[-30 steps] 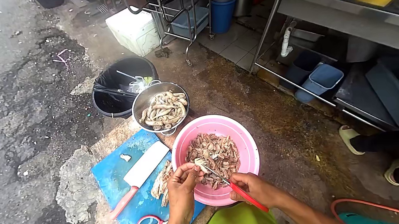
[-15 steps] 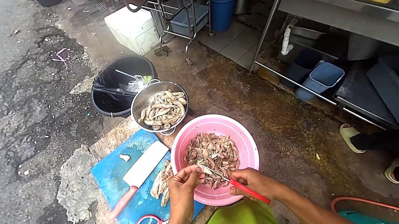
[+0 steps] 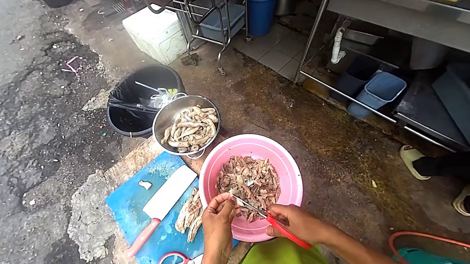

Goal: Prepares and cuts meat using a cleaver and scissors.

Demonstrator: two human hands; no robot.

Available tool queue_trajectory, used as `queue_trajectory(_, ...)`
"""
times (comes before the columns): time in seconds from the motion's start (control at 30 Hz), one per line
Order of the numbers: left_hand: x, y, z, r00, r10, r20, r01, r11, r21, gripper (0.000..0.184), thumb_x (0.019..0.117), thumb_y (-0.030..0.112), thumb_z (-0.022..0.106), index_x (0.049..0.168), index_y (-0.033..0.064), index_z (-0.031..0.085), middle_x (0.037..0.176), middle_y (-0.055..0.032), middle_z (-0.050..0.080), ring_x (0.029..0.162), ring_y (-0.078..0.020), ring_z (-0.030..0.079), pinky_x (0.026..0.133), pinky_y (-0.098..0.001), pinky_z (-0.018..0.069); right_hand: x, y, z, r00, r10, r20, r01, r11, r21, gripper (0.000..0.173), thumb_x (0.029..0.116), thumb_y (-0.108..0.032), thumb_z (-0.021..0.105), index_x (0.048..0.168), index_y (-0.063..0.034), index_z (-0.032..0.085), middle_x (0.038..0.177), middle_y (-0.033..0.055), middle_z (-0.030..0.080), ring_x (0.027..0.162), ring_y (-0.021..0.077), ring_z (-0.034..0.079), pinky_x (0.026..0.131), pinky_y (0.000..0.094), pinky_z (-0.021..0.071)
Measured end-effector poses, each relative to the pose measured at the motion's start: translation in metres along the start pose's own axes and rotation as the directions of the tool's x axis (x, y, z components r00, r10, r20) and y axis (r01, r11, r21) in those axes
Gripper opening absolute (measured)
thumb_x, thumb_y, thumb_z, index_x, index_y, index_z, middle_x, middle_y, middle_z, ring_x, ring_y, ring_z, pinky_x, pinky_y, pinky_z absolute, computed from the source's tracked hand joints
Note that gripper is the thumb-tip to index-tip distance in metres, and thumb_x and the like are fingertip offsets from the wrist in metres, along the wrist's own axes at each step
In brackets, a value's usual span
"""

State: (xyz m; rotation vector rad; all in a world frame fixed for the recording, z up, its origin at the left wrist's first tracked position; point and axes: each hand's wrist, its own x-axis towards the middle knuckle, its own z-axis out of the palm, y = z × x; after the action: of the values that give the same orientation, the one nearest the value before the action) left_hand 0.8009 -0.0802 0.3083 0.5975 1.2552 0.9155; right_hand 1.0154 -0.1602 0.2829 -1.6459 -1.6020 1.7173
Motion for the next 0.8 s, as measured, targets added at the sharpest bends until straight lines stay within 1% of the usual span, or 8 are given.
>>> queue_trajectory(0.17, 0.001, 0.005, -0.003, 0.995, 0.080, 0.065, -0.088, 0.988, 0.125, 0.009, 0.0937, -0.007, 0.066, 0.103, -0.0084, 0.067, 0.084, -0.0161, 0.071, 0.072, -0.0214, 0.070, 0.070, -0.0332, 0.0621, -0.005, 0.011, -0.005, 0.998, -0.052, -0.025, 0.053, 0.996, 0.068, 0.051, 0.0920, -0.059, 0.067, 0.098, -0.0096, 0.057, 0.073, 0.0005, 0.051, 0.062, 0.0123, 0.052, 0.060, 0.0328, 0.0456)
queue_trajectory(0.27, -0.002, 0.006, -0.002, 0.992, 0.098, 0.082, -0.110, 0.982, 0.154, 0.011, 0.0918, -0.009, 0.067, 0.103, -0.0081, 0.066, 0.085, -0.0154, 0.071, 0.072, -0.0212, 0.071, 0.069, -0.0335, 0.0631, -0.003, 0.009, -0.007, 0.999, -0.045, -0.008, 0.045, 0.997, 0.066, 0.050, 0.0931, -0.057, 0.067, 0.101, -0.0085, 0.058, 0.075, 0.0018, 0.053, 0.065, 0.0129, 0.053, 0.062, 0.0339, 0.0465)
queue_trajectory(0.33, -0.002, 0.007, -0.004, 0.989, 0.119, 0.088, -0.133, 0.976, 0.174, 0.014, 0.0900, -0.009, 0.069, 0.103, -0.0076, 0.064, 0.085, -0.0160, 0.072, 0.073, -0.0223, 0.072, 0.069, -0.0344, 0.0633, -0.004, 0.007, -0.007, 0.999, -0.033, 0.017, 0.031, 0.995, 0.091, 0.049, 0.0941, -0.056, 0.066, 0.103, -0.0090, 0.058, 0.076, 0.0015, 0.055, 0.062, 0.0119, 0.055, 0.060, 0.0324, 0.0493)
queue_trajectory(0.43, -0.001, 0.008, -0.008, 0.985, 0.144, 0.092, -0.161, 0.962, 0.221, 0.017, 0.0882, -0.006, 0.072, 0.103, -0.0065, 0.065, 0.085, -0.0157, 0.072, 0.073, -0.0225, 0.072, 0.070, -0.0343, 0.0624, -0.009, 0.003, -0.007, 0.998, 0.006, 0.063, -0.018, 0.982, 0.189, 0.048, 0.0929, -0.057, 0.067, 0.102, -0.0107, 0.058, 0.074, -0.0005, 0.055, 0.058, 0.0100, 0.055, 0.056, 0.0297, 0.0506)
queue_trajectory(0.53, -0.001, 0.008, -0.010, 0.984, 0.155, 0.092, -0.175, 0.947, 0.271, 0.017, 0.0862, -0.004, 0.075, 0.101, -0.0048, 0.065, 0.084, -0.0142, 0.073, 0.072, -0.0209, 0.072, 0.069, -0.0330, 0.0617, -0.011, 0.004, -0.004, 0.995, 0.023, 0.095, -0.048, 0.963, 0.265, 0.048, 0.0918, -0.057, 0.068, 0.101, -0.0122, 0.057, 0.072, -0.0023, 0.055, 0.056, 0.0089, 0.056, 0.055, 0.0277, 0.0513)
queue_trajectory(0.63, 0.000, 0.007, -0.011, 0.982, 0.145, 0.119, -0.176, 0.930, 0.322, 0.018, 0.0850, -0.002, 0.076, 0.100, -0.0038, 0.066, 0.083, -0.0134, 0.073, 0.072, -0.0210, 0.072, 0.068, -0.0333, 0.0620, -0.006, 0.004, 0.000, 0.995, 0.028, 0.096, -0.059, 0.942, 0.331, 0.044, 0.0922, -0.054, 0.069, 0.102, -0.0136, 0.057, 0.070, -0.0037, 0.055, 0.055, 0.0079, 0.056, 0.054, 0.0262, 0.0512)
queue_trajectory(0.73, 0.000, 0.009, -0.013, 0.983, 0.123, 0.135, -0.162, 0.926, 0.340, 0.020, 0.0846, -0.002, 0.078, 0.101, -0.0039, 0.066, 0.084, -0.0136, 0.073, 0.074, -0.0218, 0.073, 0.071, -0.0341, 0.0625, -0.003, 0.000, 0.000, 0.994, 0.032, 0.101, -0.065, 0.939, 0.338, 0.042, 0.0931, -0.053, 0.070, 0.100, -0.0135, 0.056, 0.067, -0.0044, 0.053, 0.052, 0.0073, 0.055, 0.052, 0.0254, 0.0508)
queue_trajectory(0.8, 0.002, 0.013, -0.016, 0.982, 0.120, 0.144, -0.162, 0.930, 0.331, 0.022, 0.0844, -0.003, 0.078, 0.103, -0.0043, 0.066, 0.085, -0.0140, 0.074, 0.076, -0.0213, 0.073, 0.072, -0.0332, 0.0617, -0.005, -0.003, 0.000, 0.998, 0.038, 0.056, -0.054, 0.950, 0.309, 0.043, 0.0920, -0.054, 0.071, 0.095, -0.0127, 0.057, 0.063, -0.0045, 0.053, 0.049, 0.0069, 0.054, 0.050, 0.0254, 0.0505)
